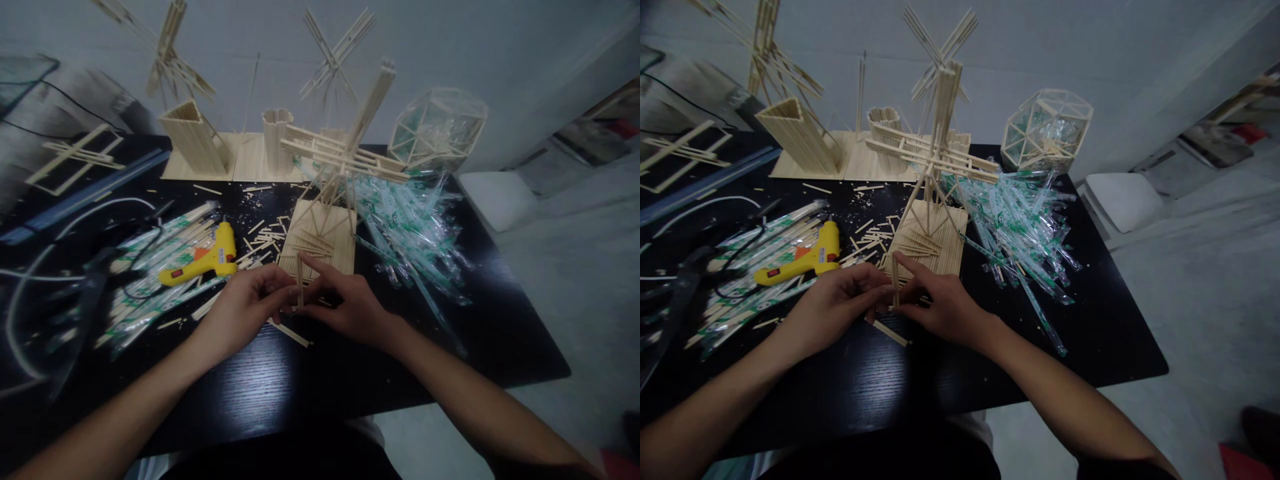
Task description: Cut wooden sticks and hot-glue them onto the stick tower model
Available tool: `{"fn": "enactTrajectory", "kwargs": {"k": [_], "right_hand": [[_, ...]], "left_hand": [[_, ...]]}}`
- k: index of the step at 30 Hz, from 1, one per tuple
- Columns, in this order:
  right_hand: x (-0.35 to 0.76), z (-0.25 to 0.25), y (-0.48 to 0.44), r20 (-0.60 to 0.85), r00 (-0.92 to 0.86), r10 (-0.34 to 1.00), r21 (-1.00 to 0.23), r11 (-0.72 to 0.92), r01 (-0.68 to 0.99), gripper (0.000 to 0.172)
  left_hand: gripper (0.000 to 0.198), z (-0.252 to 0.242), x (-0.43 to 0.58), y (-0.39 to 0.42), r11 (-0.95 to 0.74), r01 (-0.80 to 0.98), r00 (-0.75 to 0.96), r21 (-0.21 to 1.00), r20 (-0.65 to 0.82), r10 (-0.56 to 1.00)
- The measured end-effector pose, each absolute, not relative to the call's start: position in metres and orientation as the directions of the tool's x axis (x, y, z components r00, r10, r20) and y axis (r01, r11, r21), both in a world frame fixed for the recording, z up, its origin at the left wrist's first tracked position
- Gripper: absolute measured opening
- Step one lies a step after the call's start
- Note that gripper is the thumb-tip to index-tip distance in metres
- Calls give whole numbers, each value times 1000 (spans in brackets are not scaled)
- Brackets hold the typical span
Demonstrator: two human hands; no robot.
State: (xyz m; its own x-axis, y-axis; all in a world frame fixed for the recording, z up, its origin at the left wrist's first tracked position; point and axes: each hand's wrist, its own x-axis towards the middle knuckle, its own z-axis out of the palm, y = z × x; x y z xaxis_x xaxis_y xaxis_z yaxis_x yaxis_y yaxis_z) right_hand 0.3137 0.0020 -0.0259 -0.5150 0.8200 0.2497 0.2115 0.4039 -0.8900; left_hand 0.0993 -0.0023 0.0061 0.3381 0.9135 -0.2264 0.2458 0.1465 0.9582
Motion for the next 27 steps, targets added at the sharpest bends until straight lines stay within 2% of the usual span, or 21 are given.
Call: {"fn": "enactTrajectory", "kwargs": {"k": [27], "right_hand": [[313, -30, 2, 261, -523, 811, -887, 415, 201, 88]], "left_hand": [[22, 3, 98, -2, 154, 238, 345, 959, -231, 910]]}}
